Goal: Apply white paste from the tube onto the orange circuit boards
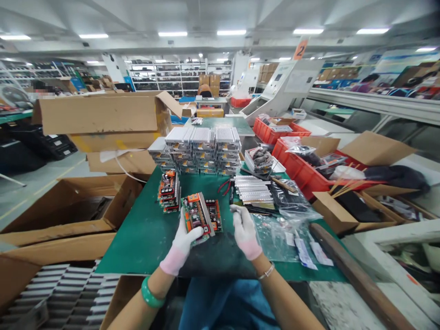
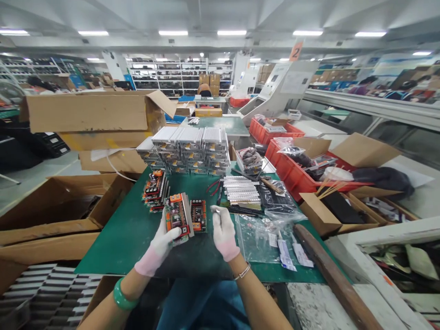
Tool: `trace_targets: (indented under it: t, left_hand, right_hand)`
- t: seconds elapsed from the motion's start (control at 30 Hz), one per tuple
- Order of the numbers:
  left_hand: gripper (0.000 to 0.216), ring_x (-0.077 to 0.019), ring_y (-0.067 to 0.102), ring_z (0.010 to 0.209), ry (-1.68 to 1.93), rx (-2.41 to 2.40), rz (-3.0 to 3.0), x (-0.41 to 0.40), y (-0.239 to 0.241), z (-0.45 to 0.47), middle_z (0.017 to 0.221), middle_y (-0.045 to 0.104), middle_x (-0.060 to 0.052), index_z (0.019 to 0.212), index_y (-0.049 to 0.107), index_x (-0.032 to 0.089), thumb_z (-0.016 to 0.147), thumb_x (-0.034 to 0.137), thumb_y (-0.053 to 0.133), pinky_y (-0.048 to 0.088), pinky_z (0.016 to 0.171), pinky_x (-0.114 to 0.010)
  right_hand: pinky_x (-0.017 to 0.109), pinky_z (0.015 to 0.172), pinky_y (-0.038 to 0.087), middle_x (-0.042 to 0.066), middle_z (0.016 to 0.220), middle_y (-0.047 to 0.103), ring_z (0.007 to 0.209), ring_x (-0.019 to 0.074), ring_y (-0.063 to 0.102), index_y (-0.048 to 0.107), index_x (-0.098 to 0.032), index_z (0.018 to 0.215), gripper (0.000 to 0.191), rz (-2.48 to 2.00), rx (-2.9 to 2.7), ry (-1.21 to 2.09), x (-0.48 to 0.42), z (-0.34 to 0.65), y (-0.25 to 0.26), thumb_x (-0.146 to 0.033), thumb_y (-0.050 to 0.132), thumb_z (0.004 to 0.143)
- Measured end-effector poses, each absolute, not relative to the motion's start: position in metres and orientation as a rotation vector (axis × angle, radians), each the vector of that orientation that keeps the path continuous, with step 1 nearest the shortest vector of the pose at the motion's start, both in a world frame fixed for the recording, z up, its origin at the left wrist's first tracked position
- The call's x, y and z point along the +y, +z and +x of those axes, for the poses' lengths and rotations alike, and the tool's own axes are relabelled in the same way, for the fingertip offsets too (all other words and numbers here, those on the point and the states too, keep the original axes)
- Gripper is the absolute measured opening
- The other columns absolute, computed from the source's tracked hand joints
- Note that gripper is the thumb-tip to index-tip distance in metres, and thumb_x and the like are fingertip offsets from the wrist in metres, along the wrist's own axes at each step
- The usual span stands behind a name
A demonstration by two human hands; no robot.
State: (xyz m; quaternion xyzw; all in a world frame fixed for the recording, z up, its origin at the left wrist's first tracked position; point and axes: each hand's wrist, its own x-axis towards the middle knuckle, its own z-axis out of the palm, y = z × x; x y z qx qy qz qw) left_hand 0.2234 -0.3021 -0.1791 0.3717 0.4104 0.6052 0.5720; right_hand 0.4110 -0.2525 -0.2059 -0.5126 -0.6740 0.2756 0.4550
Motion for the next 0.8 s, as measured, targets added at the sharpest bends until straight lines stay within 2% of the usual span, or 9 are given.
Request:
trace_targets:
  t: [0.07, 0.17, 0.3, 0.4, 0.57, 0.8]
  left_hand:
    - [0.096, -0.0259, 0.056, 0.118, 1.445, 1.020, 0.837, -0.301, -0.174, 0.221, 0.136, 0.052, -0.008, 0.148, 0.016, 0.034, 0.072, 0.032, 0.074, 0.049, 0.097, -0.043]
    - [0.089, -0.0251, 0.059, 0.113, 1.458, 1.118, 0.831, -0.298, -0.170, 0.222, 0.134, 0.054, -0.006, 0.147, 0.021, 0.036, 0.074, 0.032, 0.072, 0.053, 0.092, -0.042]
    - [0.083, -0.0235, 0.057, 0.116, 1.593, 1.190, 0.926, -0.290, -0.165, 0.229, 0.130, 0.057, -0.007, 0.144, 0.030, 0.028, 0.072, 0.029, 0.073, 0.049, 0.098, -0.037]
    - [0.084, -0.0228, 0.061, 0.108, 1.648, 1.230, 0.946, -0.286, -0.160, 0.236, 0.121, 0.061, -0.007, 0.143, 0.030, 0.026, 0.071, 0.028, 0.074, 0.050, 0.096, -0.036]
    - [0.083, -0.0210, 0.063, 0.104, 1.731, 1.234, 0.964, -0.283, -0.159, 0.248, 0.119, 0.062, -0.007, 0.141, 0.033, 0.025, 0.069, 0.026, 0.076, 0.049, 0.097, -0.035]
    - [0.086, -0.0208, 0.065, 0.098, 1.788, 1.146, 0.829, -0.273, -0.151, 0.257, 0.116, 0.063, -0.006, 0.140, 0.031, 0.030, 0.068, 0.028, 0.077, 0.052, 0.093, -0.039]
  right_hand:
    - [0.035, 0.097, 0.045, 0.011, 0.117, 0.065, 0.110, 0.0215, 0.061, 0.058, -0.018, 0.120, 0.041, -1.282, -1.730, 0.669, -0.256, 0.412, -0.209, -0.035, 0.031, 0.095]
    - [0.035, 0.091, 0.049, 0.010, 0.110, 0.070, 0.103, 0.0233, 0.066, 0.060, -0.019, 0.120, 0.041, -1.419, -1.900, 0.677, -0.265, 0.404, -0.203, -0.034, 0.031, 0.096]
    - [0.032, 0.080, 0.051, 0.009, 0.107, 0.072, 0.088, 0.0238, 0.070, 0.051, -0.022, 0.134, 0.042, -1.492, -2.100, 0.568, -0.278, 0.390, -0.182, -0.030, 0.036, 0.095]
    - [0.031, 0.076, 0.052, 0.011, 0.102, 0.073, 0.084, 0.0243, 0.071, 0.043, -0.020, 0.142, 0.048, -1.523, -2.238, 0.505, -0.282, 0.384, -0.174, -0.026, 0.037, 0.094]
    - [0.030, 0.070, 0.051, 0.013, 0.100, 0.071, 0.085, 0.0243, 0.069, 0.038, -0.018, 0.145, 0.049, -1.599, -2.325, 0.376, -0.276, 0.380, -0.176, -0.026, 0.030, 0.097]
    - [0.029, 0.068, 0.048, 0.014, 0.102, 0.070, 0.080, 0.0227, 0.067, 0.046, -0.020, 0.139, 0.045, -1.646, -2.167, 0.325, -0.254, 0.380, -0.171, -0.029, 0.032, 0.097]
